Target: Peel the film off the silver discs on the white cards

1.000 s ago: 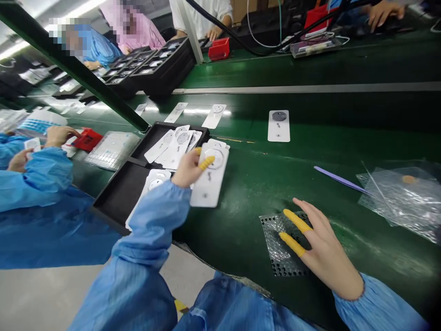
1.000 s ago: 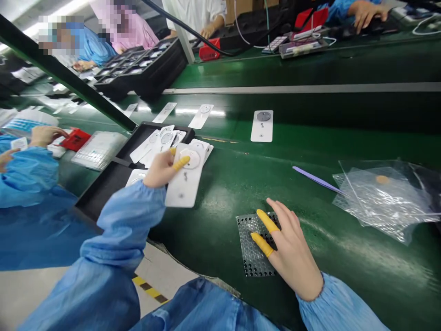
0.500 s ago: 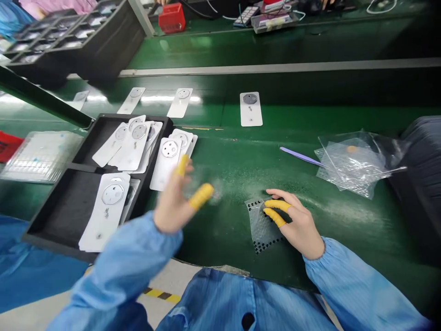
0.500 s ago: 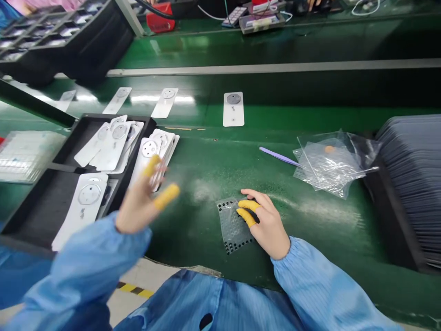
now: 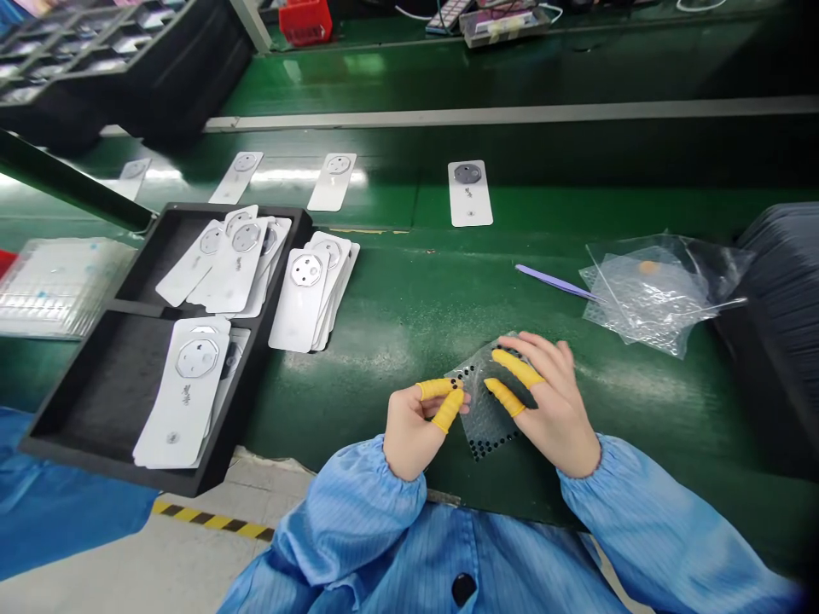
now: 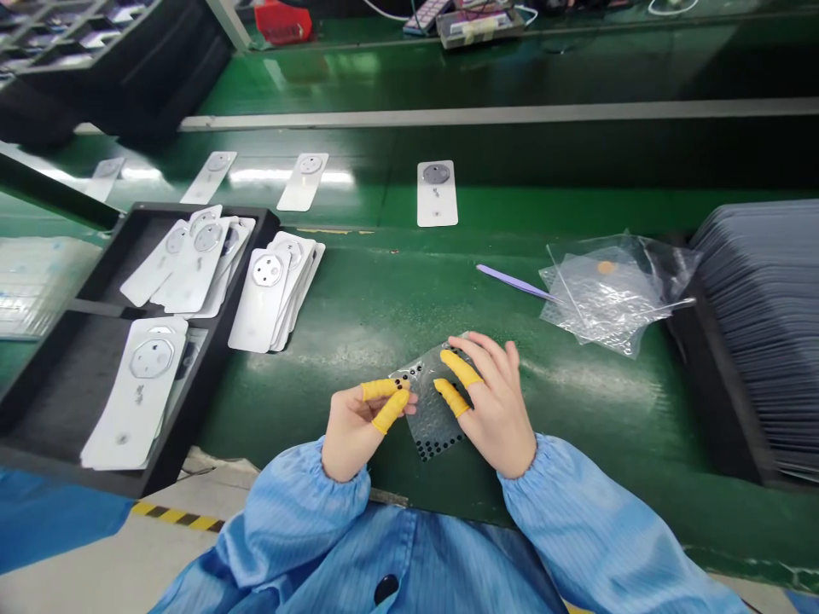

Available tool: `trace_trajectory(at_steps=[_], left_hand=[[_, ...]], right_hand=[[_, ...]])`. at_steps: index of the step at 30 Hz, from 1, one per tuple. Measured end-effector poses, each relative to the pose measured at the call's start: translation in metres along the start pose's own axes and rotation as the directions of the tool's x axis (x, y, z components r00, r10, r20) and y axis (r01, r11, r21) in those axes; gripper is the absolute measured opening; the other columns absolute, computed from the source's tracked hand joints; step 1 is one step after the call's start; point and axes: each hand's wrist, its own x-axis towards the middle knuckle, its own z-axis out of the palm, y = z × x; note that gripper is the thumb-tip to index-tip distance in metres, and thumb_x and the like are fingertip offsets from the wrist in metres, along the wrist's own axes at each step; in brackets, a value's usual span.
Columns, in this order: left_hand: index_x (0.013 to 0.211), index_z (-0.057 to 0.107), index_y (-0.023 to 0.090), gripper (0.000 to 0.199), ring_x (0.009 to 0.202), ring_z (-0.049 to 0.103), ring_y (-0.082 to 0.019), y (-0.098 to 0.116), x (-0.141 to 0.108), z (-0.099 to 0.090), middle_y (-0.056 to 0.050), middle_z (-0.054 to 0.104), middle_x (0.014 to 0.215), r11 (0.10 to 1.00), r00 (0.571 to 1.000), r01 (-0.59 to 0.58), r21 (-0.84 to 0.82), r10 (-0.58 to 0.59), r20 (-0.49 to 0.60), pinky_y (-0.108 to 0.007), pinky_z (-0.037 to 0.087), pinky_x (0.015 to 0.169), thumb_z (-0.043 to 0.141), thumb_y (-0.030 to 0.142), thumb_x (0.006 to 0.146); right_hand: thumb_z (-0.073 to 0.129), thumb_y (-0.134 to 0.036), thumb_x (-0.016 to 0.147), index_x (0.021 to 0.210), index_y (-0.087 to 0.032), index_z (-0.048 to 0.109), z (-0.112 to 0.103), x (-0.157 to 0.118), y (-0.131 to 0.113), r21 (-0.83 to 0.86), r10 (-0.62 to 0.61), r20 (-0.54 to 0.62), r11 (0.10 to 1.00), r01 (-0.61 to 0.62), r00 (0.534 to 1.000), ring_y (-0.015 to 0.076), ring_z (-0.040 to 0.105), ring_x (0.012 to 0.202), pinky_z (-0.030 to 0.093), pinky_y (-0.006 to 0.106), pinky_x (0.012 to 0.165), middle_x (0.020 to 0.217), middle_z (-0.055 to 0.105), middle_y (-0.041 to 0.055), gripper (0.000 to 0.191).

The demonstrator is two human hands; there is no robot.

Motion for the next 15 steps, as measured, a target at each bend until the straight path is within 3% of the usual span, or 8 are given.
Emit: trace_trajectory(at_steps=[2,6,11,15], left_hand=[[0.085,0.073,0.01,0.039,0.07,0.073,-0.021,-0.002,0.0,0.001,-0.011,0.076,0.078,1.0,1.0,-0.018,-0.002,0.018,0.01,-0.033,0.061,0.072,0.08,0.042,0.064],[0.083,0.076,0.013,0.035,0.07,0.071,-0.019,0.001,0.004,-0.003,-0.007,0.076,0.077,0.999,0.992,-0.026,-0.036,0.03,0.123,-0.031,0.06,0.075,0.081,0.041,0.064],[0.084,0.077,0.012,0.04,0.069,0.071,-0.02,0.001,0.011,-0.009,-0.009,0.075,0.076,0.994,0.963,0.063,-0.095,-0.035,0.268,-0.033,0.059,0.073,0.082,0.044,0.061],[0.092,0.075,0.013,0.041,0.078,0.07,-0.019,-0.005,0.01,-0.007,-0.01,0.075,0.086,0.99,0.958,0.061,-0.123,-0.023,0.285,-0.032,0.057,0.08,0.084,0.037,0.061]], right_hand=[[0.056,-0.011,0.085,0.11,-0.02,0.059,-0.005,0.001,-0.006,-0.074,-0.108,0.0,0.991,0.108,0.994,0.0297,0.049,0.122,0.022,0.066,0.106,0.12,0.063,0.0107,0.027],[0.047,-0.006,0.087,0.1,-0.017,0.06,-0.008,0.008,-0.016,0.049,-0.313,0.076,0.949,0.31,0.947,0.0195,0.062,0.097,0.038,0.056,0.103,0.101,0.068,0.0081,0.022],[0.049,-0.007,0.087,0.101,-0.012,0.059,-0.002,0.011,-0.011,0.13,-0.319,0.076,0.943,0.308,0.945,0.0172,0.063,0.092,0.052,0.046,0.094,0.099,0.067,0.0126,0.018],[0.052,-0.006,0.085,0.108,-0.011,0.058,0.003,0.007,-0.006,0.172,-0.288,0.05,0.946,0.276,0.956,0.019,0.063,0.095,0.054,0.045,0.092,0.101,0.066,0.0148,0.024]])
